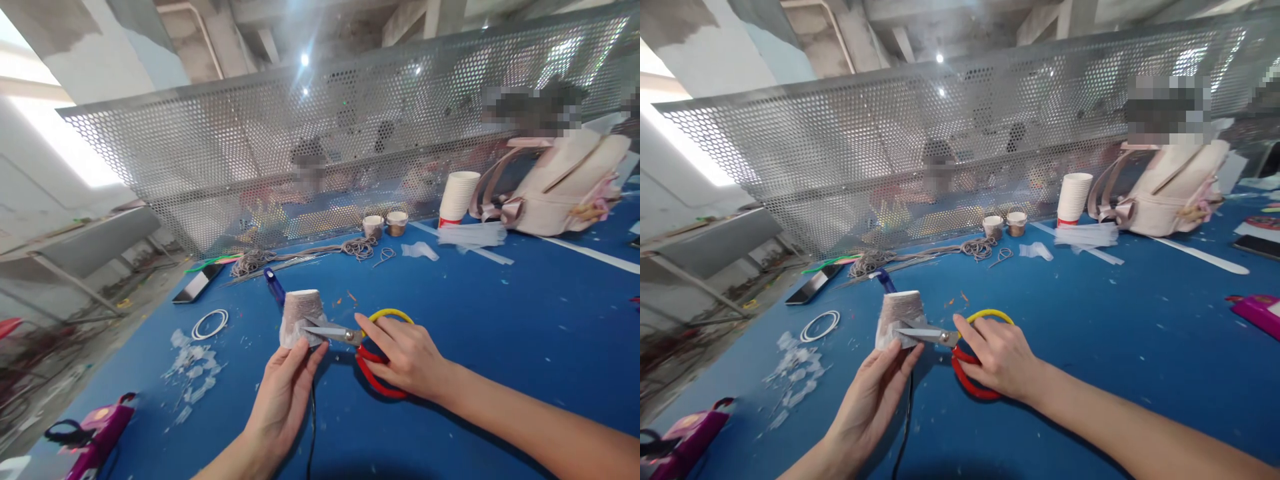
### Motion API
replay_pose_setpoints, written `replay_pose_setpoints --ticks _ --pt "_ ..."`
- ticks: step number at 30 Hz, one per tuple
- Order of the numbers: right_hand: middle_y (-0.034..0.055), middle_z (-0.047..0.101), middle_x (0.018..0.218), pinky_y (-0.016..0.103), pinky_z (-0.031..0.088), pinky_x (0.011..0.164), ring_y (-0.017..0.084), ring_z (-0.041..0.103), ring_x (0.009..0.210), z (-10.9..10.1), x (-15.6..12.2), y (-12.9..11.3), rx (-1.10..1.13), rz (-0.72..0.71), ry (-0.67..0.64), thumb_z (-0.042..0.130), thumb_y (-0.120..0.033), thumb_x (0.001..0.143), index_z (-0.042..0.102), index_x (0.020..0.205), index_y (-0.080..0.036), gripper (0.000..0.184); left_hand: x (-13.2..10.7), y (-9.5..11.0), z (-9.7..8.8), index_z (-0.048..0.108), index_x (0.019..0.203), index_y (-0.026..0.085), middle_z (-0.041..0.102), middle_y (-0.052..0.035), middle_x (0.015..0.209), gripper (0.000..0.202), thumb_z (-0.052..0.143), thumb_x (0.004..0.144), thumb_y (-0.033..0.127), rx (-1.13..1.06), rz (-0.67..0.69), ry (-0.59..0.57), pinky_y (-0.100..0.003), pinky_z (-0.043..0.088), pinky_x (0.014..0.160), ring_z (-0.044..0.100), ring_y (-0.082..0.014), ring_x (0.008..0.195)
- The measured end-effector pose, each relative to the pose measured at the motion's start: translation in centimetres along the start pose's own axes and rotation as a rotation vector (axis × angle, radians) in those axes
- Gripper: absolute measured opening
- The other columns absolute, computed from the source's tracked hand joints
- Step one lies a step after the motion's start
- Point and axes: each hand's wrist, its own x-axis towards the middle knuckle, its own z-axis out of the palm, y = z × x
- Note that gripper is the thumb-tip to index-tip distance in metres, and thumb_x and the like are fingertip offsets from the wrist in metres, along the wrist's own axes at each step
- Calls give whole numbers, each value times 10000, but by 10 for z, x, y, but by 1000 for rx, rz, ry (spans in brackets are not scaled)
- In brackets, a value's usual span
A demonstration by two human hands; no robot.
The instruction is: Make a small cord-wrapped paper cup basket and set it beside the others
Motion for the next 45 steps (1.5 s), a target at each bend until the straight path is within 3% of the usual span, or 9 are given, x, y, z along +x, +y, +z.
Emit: replay_pose_setpoints --ticks 6,12,22,26,30,35,39,45 --pt "107 652 796 290 502 504 199 622 664 -2 1 -2 41 19 -35 419 -339 920 559 1213 -42 440 -2 0 1 739 730 110 740 -88 893 175 811 595 196 50 5 -47 -297 562 848 660 -220 936" --pt "123 664 846 285 509 510 194 629 673 -1 -3 -4 44 42 0 453 -320 905 527 1256 -36 457 -4 4 7 729 671 115 741 -81 844 188 836 536 191 15 11 2 -281 571 818 669 -220 903" --pt "129 667 878 306 543 528 211 649 703 4 -5 -7 79 111 -74 468 -307 887 513 1273 -46 468 2 0 -1 729 701 115 741 -75 849 145 808 585 150 -1 29 -1 -290 561 850 676 -217 909" --pt "125 667 863 304 542 524 211 652 694 5 -7 -3 59 51 -107 504 -290 885 500 1282 -49 464 1 -3 -2 721 674 101 734 -82 815 121 803 594 141 3 30 6 -327 556 875 680 -219 883" --pt "114 669 800 286 534 508 204 651 663 4 -8 2 58 -18 -61 486 -282 906 503 1262 -48 426 1 -3 -3 710 643 108 732 -78 803 102 797 609 149 15 19 -9 -341 553 882 679 -210 871" --pt "126 682 918 300 569 612 215 664 821 4 -5 3 215 129 22 501 -314 900 453 1312 -93 470 0 1 0 713 648 115 723 -55 774 142 821 575 173 21 22 -24 -312 566 847 674 -187 835" --pt "143 666 918 325 558 565 237 649 800 4 -4 3 121 124 -27 498 -330 874 500 1293 -80 488 0 1 1 697 602 120 699 -36 680 162 836 545 182 19 23 -25 -300 570 821 675 -184 788" --pt "125 647 820 314 527 515 215 624 690 2 -5 6 6 18 -51 454 -333 895 560 1236 -50 456 1 -2 -1 701 615 127 724 -52 742 150 827 563 189 49 16 -51 -313 571 817 676 -198 818"
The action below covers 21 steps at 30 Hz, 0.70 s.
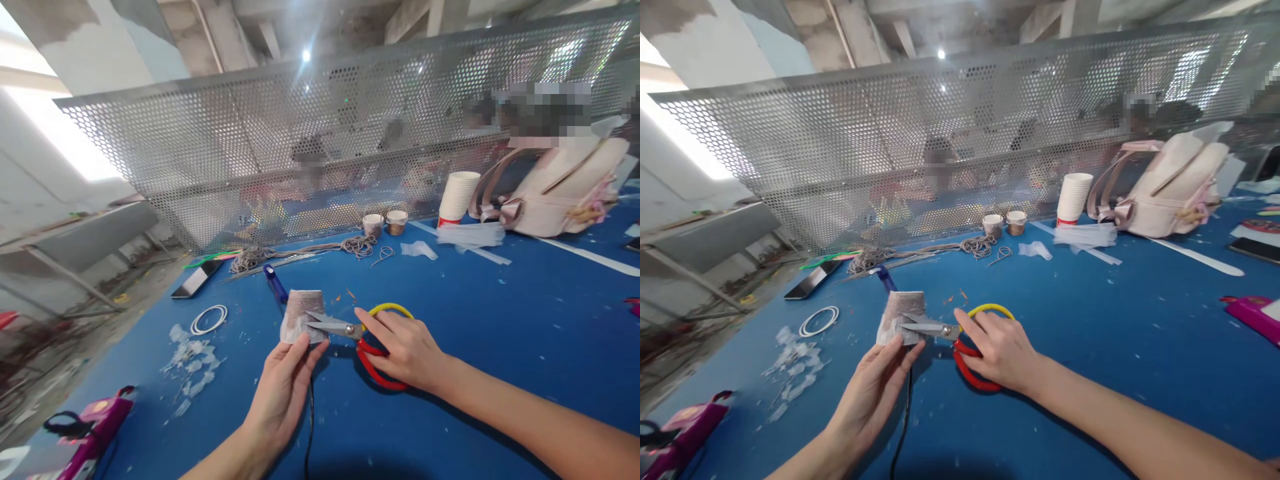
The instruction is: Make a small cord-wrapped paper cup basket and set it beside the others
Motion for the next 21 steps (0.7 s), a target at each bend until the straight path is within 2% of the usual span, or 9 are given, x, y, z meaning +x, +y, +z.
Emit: replay_pose_setpoints --ticks 6,12,17,21 --pt "102 622 748 302 509 489 202 610 640 -2 -1 2 9 -58 -16 406 -287 927 561 1202 -12 418 0 0 -3 718 652 129 732 -67 766 150 824 574 200 44 1 -22 -313 575 784 678 -210 817" --pt "81 606 714 276 493 481 181 600 608 -2 -3 5 -18 -100 -7 428 -257 924 566 1185 -18 380 0 0 -4 717 639 134 729 -63 776 141 823 578 204 78 -6 -41 -295 577 757 675 -199 800" --pt "86 626 723 271 500 470 184 616 618 -1 -4 5 5 -80 -19 417 -259 932 561 1180 -22 372 0 2 -2 720 644 128 719 -53 775 162 831 568 217 94 -6 -34 -279 579 749 659 -177 787" --pt "113 662 779 292 543 531 203 647 680 1 -7 3 59 -50 -64 433 -280 931 549 1199 -26 387 1 2 -2 718 629 129 703 -39 732 187 838 555 252 97 -25 -16 -268 577 751 648 -166 773"
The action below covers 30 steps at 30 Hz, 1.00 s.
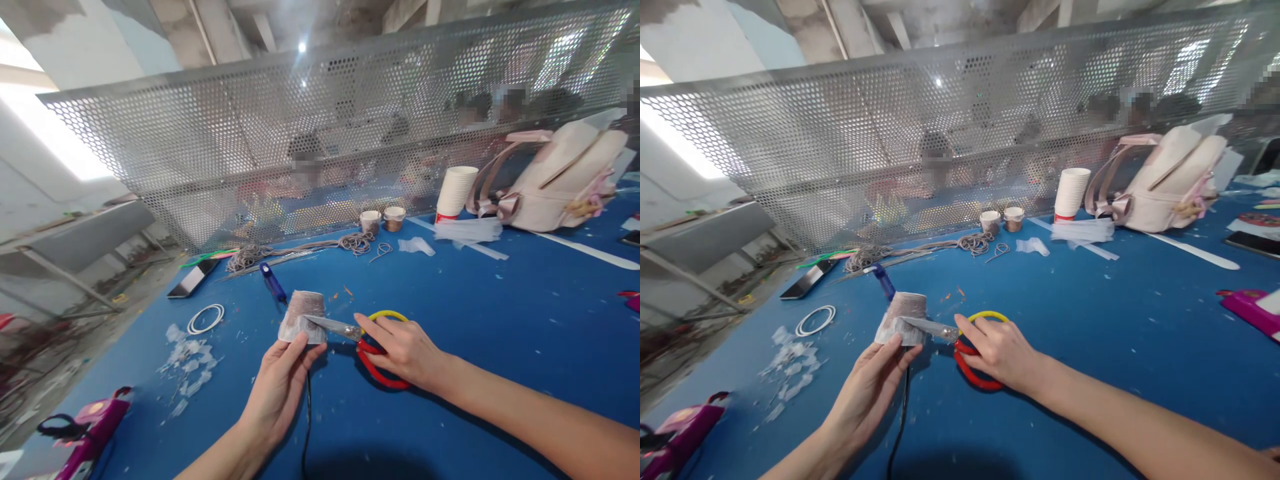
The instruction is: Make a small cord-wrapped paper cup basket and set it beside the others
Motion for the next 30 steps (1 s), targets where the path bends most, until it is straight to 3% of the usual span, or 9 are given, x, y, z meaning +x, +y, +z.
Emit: replay_pose_setpoints --ticks 6,9,14,17,26,30 --pt "143 686 963 329 584 647 223 673 819 5 -1 -5 234 186 14 477 -337 910 516 1253 -78 432 3 2 -2 705 619 141 691 -48 786 194 824 574 287 53 34 13 -319 590 719 619 -167 756" --pt "143 683 945 328 585 639 209 668 796 1 2 -2 277 230 60 482 -316 905 500 1266 -75 434 2 5 -4 721 720 139 681 -49 820 202 799 612 290 154 76 0 -314 591 646 605 -169 744" --pt "156 666 959 371 577 625 254 645 870 -8 5 3 159 154 14 512 -309 868 505 1271 -68 470 2 9 -5 719 965 142 697 -83 956 316 748 682 281 340 148 -41 -298 565 704 609 -179 799" --pt "145 665 934 362 567 597 260 643 853 -9 4 1 73 111 -31 507 -320 858 527 1257 -77 467 0 10 -3 724 962 129 706 -97 957 316 730 696 300 400 166 -57 -295 559 705 606 -186 794" --pt "105 662 766 294 530 516 199 640 666 -8 3 0 4 -16 25 448 -291 915 553 1200 -42 392 -1 8 -5 724 970 125 696 -96 950 311 707 723 314 455 189 -83 -323 572 691 595 -194 789" --pt "117 684 816 297 547 544 208 663 711 -6 1 0 54 17 -8 452 -284 922 535 1219 -59 382 -1 8 -3 723 973 134 693 -81 939 317 729 705 303 402 142 -75 -306 574 698 592 -178 785"
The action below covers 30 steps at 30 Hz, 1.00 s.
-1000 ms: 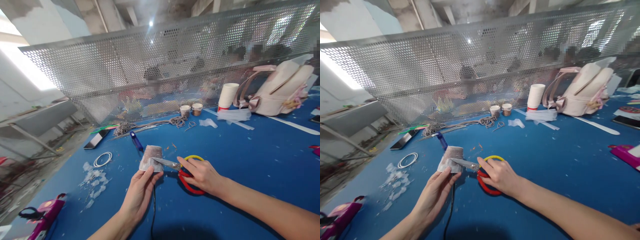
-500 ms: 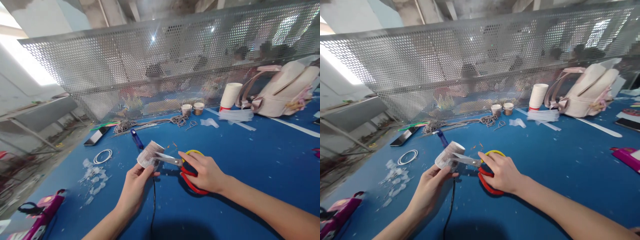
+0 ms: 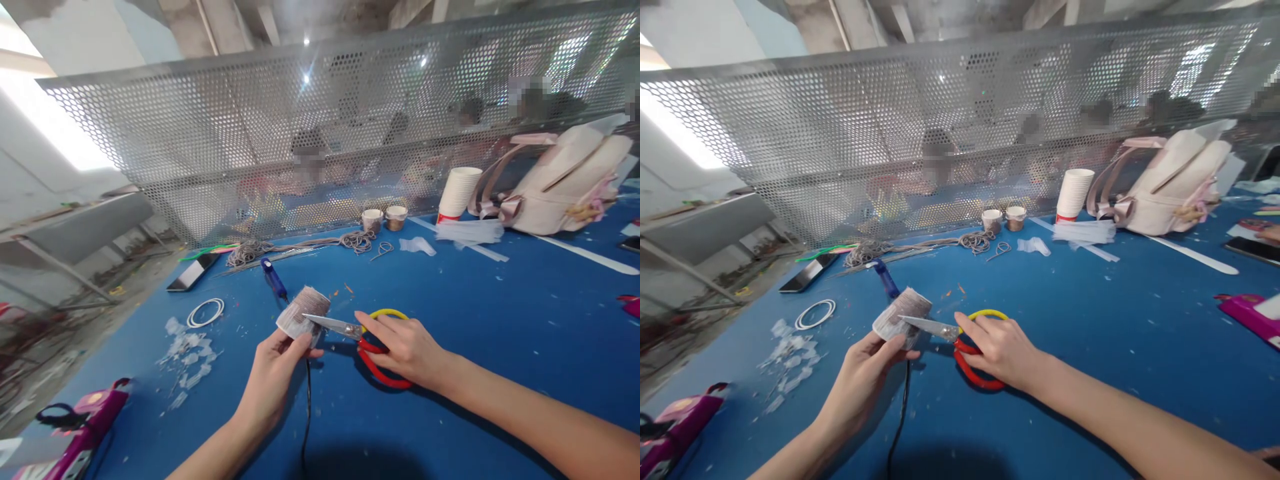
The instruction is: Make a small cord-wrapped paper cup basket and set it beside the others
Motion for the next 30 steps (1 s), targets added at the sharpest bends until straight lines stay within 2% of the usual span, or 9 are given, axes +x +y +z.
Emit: replay_pose_setpoints --ticks 4,10,13,19,25,30 --pt "142 692 968 326 576 633 225 676 826 6 -1 -3 157 139 0 477 -308 907 513 1246 -80 411 1 3 3 731 908 148 689 -65 942 282 768 660 276 -126 -45 27 -279 580 664 597 -161 776" --pt "134 686 972 344 578 665 214 670 787 8 1 -8 266 324 30 519 -301 863 522 1223 -97 413 5 5 1 674 605 123 646 -15 700 162 817 576 195 -348 -103 99 -304 597 653 612 -152 693" --pt "146 677 1000 369 576 709 241 661 867 8 0 -12 259 297 19 537 -297 842 509 1225 -94 434 7 4 2 673 607 123 664 -20 718 141 809 573 141 -456 -144 150 -287 594 680 622 -143 704" --pt "156 668 990 388 580 681 272 652 903 14 -2 -17 157 217 26 537 -281 826 492 1240 -85 461 7 -2 5 705 722 113 694 -52 784 81 700 684 42 -578 -210 174 -193 560 583 630 -112 650" --pt "154 665 911 352 568 597 243 659 781 13 0 -17 9 136 92 485 -264 854 499 1259 -73 448 7 -5 9 684 636 108 699 -56 750 189 602 750 -20 -658 -229 229 -193 571 718 665 -116 694" --pt "151 660 864 344 557 546 243 654 733 10 2 -17 -23 84 93 478 -269 859 521 1232 -43 438 5 0 11 697 675 108 710 -57 763 223 558 782 -29 -674 -228 268 -191 568 745 677 -120 721"
